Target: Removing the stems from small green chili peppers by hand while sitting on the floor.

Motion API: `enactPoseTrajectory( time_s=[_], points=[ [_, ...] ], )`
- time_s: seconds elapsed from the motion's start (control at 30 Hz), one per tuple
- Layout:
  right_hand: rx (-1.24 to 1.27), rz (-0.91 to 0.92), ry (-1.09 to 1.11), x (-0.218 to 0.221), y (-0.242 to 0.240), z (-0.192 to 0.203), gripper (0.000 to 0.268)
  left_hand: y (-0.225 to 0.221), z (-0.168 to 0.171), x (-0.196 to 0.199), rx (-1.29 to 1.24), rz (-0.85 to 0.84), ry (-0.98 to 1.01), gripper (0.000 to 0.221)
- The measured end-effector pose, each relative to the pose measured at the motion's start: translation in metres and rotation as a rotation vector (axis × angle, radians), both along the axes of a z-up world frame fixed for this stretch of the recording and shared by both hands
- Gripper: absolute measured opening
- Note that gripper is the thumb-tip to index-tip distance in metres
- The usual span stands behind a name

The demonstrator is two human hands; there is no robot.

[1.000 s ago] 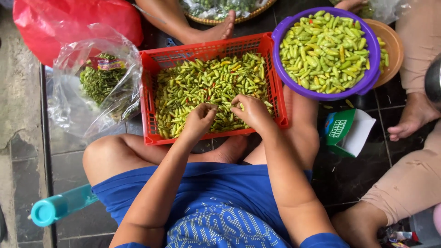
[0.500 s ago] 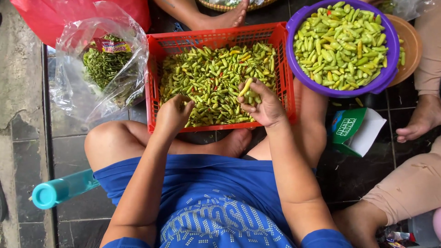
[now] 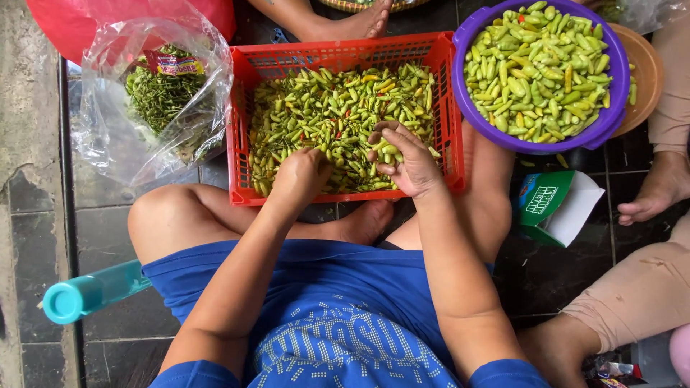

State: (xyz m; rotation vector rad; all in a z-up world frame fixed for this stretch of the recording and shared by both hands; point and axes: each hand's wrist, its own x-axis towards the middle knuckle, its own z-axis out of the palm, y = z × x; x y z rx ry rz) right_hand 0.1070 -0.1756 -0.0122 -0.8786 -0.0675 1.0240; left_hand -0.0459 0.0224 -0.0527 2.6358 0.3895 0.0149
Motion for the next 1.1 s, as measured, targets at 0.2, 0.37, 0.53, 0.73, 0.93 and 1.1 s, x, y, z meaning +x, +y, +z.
enactPoseTrajectory(
  time_s=[0.2,0.37,0.53,0.73,0.93,1.1],
  points=[
    [-0.186,0.088,-0.304,-0.010,0.008,-0.001,0.012,-0.010,0.055,0.010,-0.843,0.320,-0.113,0.019],
    [-0.157,0.152,-0.421,-0.030,0.018,-0.010,0.022,-0.017,0.064,0.006,-1.198,0.401,-0.228,0.018],
    [-0.170,0.138,-0.495,-0.041,0.026,-0.028,0.023,-0.019,0.050,0.000,-1.253,0.442,-0.252,0.022],
    [-0.155,0.177,-0.552,-0.036,0.020,-0.010,0.021,-0.017,0.049,-0.003,-1.347,0.435,-0.208,0.016],
    [-0.075,0.217,-0.460,-0.030,0.010,-0.013,0.019,-0.023,0.051,-0.004,-1.867,0.513,-0.169,0.013],
    [0.139,0.211,-0.166,-0.020,0.009,-0.002,0.035,-0.028,0.052,-0.004,-1.718,0.441,-0.179,0.013]
  ],
)
